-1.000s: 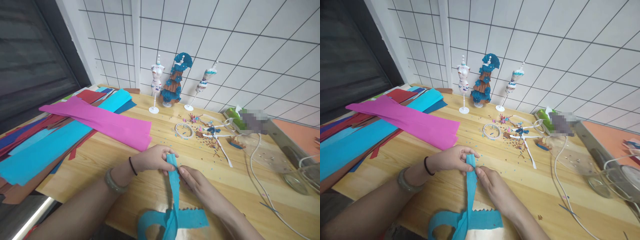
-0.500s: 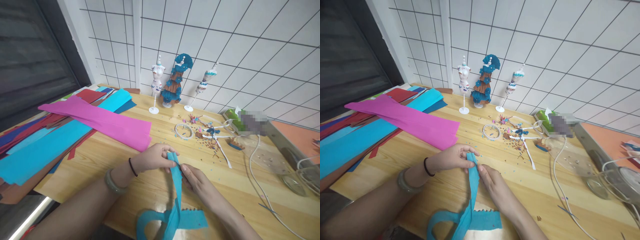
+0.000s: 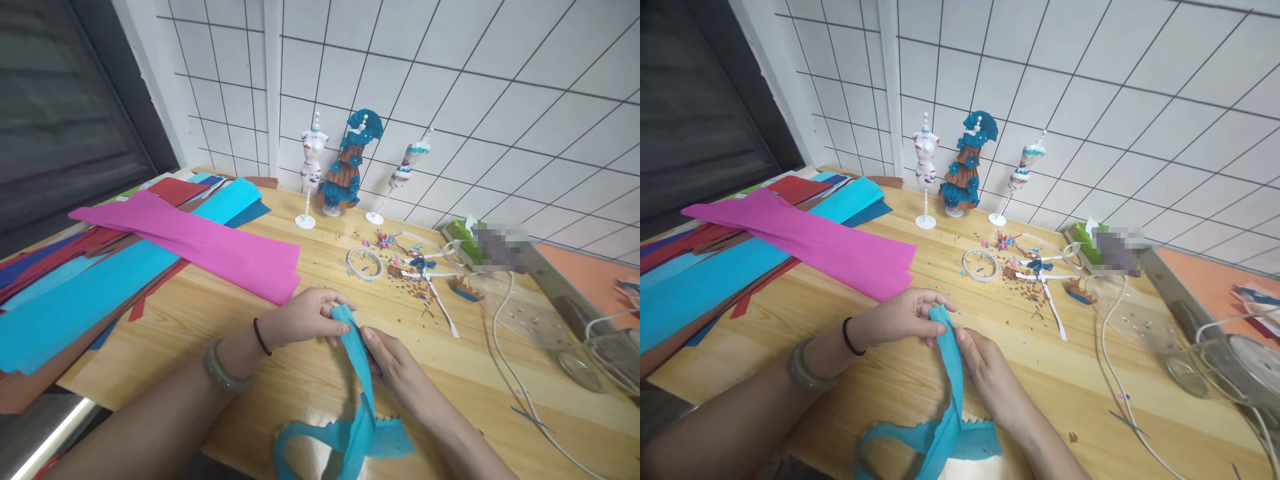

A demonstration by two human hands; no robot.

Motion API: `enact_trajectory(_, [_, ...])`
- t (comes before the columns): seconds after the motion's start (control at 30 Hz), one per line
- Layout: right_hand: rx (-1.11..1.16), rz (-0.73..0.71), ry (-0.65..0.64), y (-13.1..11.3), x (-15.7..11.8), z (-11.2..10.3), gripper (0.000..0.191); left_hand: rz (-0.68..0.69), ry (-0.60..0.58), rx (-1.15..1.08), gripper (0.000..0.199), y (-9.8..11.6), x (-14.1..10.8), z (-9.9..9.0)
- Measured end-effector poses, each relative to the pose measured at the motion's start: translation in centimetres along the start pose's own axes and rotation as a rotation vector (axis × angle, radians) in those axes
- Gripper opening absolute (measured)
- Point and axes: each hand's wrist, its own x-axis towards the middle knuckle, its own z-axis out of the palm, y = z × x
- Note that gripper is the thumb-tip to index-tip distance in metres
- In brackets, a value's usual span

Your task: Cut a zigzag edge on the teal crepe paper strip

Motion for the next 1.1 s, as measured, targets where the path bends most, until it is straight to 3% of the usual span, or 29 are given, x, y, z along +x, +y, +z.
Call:
enact_trajectory(0.43, [0.025,-0.003,0.024,-0.07,0.16,0.07,0.045,-0.015,0.015,-0.004,0.044,-0.01,-0.02,0.06])
enact_trajectory(1.1, [-0.032,-0.019,0.073,-0.12,0.26,0.01,0.044,-0.013,-0.053,-0.026,0.046,-0.72,0.16,-0.04])
